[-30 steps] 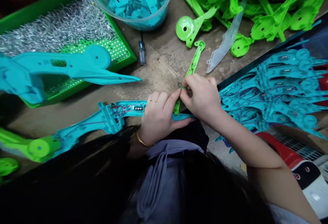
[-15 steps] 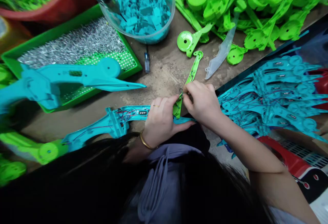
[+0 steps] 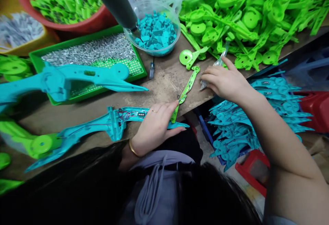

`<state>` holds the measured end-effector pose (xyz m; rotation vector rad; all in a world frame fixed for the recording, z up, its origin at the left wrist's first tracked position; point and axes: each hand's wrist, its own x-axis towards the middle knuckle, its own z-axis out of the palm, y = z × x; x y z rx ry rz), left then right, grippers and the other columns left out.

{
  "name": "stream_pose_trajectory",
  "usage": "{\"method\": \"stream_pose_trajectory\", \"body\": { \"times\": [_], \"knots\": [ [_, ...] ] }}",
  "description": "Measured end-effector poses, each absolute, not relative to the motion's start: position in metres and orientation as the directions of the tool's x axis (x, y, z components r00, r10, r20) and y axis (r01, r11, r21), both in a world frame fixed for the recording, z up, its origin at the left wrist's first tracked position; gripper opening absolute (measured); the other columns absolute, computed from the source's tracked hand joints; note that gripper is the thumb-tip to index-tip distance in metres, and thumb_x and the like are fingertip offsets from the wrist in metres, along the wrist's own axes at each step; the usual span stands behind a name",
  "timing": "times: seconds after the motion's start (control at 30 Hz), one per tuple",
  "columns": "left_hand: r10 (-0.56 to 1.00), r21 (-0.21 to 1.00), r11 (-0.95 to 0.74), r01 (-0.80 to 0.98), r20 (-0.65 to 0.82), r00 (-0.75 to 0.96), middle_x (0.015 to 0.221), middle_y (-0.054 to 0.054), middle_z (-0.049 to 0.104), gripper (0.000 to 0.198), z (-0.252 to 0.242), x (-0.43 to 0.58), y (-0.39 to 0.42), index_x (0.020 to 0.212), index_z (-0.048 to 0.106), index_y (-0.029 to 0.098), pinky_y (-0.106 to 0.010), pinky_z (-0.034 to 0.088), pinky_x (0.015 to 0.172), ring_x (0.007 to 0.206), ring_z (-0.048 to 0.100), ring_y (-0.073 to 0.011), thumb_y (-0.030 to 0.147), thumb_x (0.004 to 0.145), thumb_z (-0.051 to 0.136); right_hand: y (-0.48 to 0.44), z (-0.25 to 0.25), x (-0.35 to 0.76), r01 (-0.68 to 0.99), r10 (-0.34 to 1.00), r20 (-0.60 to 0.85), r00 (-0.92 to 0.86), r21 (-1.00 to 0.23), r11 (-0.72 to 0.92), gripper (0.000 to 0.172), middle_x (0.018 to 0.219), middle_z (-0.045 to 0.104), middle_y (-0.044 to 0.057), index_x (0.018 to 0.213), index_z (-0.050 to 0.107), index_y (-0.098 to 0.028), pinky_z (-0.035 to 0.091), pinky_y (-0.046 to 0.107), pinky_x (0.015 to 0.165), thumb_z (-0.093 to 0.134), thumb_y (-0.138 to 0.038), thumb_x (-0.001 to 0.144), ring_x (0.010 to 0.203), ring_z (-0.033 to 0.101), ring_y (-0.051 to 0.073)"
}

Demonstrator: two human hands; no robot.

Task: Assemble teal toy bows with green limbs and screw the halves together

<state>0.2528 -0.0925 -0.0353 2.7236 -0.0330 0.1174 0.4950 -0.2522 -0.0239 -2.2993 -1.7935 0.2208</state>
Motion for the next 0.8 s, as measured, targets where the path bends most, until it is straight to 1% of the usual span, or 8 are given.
{"method": "stream_pose_trajectory", "body": {
  "times": [0.1,0.2,0.23,0.3,0.37,0.43,0.53,0.8],
  "knots": [
    [0.014,0.424,-0.905,-0.019,0.075,0.997,0.131,-0.019,0.054,0.072,-0.032,0.241,-0.090,0.136,0.039,0.006,-0.046,0.039,0.104,0.123,0.048,-0.0317,0.049,0.083,0.062,-0.249,-0.012,0.487,0.955,0.981,0.015,0.193,-0.232,-0.184,0.028,0.112,0.067,0.000,0.113,0.063,-0.034,0.019,0.055,0.114,0.051,-0.028,0.089,0.100,0.061,0.021],
    [0.089,0.413,-0.910,0.034,0.114,0.990,0.130,-0.021,0.055,0.073,-0.035,0.228,-0.086,0.134,0.042,0.006,-0.051,0.038,0.106,0.123,0.048,-0.0342,0.051,0.081,0.064,-0.248,0.003,0.460,0.984,0.995,0.018,0.096,-0.150,-0.092,0.030,0.115,0.066,0.003,0.118,0.060,-0.032,0.026,0.051,0.111,0.048,-0.025,0.092,0.100,0.061,0.019],
    [0.100,0.414,-0.909,0.041,0.123,0.987,0.129,-0.021,0.055,0.074,-0.037,0.225,-0.085,0.133,0.043,0.005,-0.051,0.038,0.106,0.122,0.049,-0.0342,0.051,0.080,0.064,-0.247,0.007,0.449,0.989,0.999,0.013,0.045,-0.144,-0.043,0.031,0.116,0.066,0.004,0.120,0.059,-0.030,0.029,0.049,0.109,0.046,-0.024,0.093,0.102,0.060,0.019],
    [0.098,0.417,-0.908,0.037,0.127,0.987,0.127,-0.021,0.057,0.075,-0.040,0.222,-0.084,0.133,0.042,0.004,-0.051,0.039,0.106,0.121,0.050,-0.0340,0.052,0.080,0.065,-0.245,0.009,0.427,0.982,0.999,0.022,-0.046,-0.181,0.049,0.031,0.114,0.067,0.006,0.121,0.058,-0.026,0.036,0.042,0.105,0.046,-0.023,0.093,0.102,0.060,0.018],
    [0.085,0.416,-0.909,0.024,0.129,0.988,0.126,-0.021,0.057,0.076,-0.042,0.222,-0.083,0.134,0.041,0.004,-0.051,0.037,0.107,0.121,0.050,-0.0334,0.051,0.080,0.065,-0.242,0.006,0.412,0.965,0.994,0.052,-0.091,-0.240,0.101,0.028,0.111,0.069,0.006,0.119,0.058,-0.021,0.040,0.037,0.100,0.048,-0.024,0.093,0.100,0.061,0.016],
    [0.085,0.422,-0.906,0.022,0.131,0.988,0.126,-0.020,0.058,0.077,-0.042,0.223,-0.083,0.136,0.040,0.005,-0.051,0.036,0.108,0.121,0.051,-0.0323,0.050,0.080,0.066,-0.240,0.001,0.404,0.955,0.993,0.082,-0.089,-0.278,0.109,0.025,0.112,0.070,0.005,0.115,0.060,-0.020,0.041,0.036,0.099,0.051,-0.024,0.092,0.100,0.061,0.016],
    [0.093,0.436,-0.900,0.028,0.129,0.987,0.126,-0.020,0.058,0.076,-0.043,0.225,-0.083,0.136,0.039,0.004,-0.049,0.035,0.109,0.121,0.051,-0.0310,0.048,0.080,0.066,-0.239,-0.008,0.404,0.945,0.992,0.103,-0.067,-0.311,0.096,0.025,0.114,0.070,0.003,0.114,0.062,-0.023,0.040,0.038,0.100,0.055,-0.023,0.090,0.105,0.061,0.017],
    [0.100,0.417,-0.909,0.022,0.166,0.981,0.121,-0.019,0.060,0.073,-0.045,0.224,-0.083,0.134,0.041,0.001,-0.048,0.037,0.108,0.116,0.053,-0.0303,0.044,0.081,0.067,-0.238,-0.017,0.413,0.935,0.996,0.073,-0.042,-0.349,0.065,0.027,0.120,0.068,0.001,0.116,0.062,-0.027,0.040,0.039,0.101,0.056,-0.027,0.090,0.111,0.059,0.018]
  ]
}}
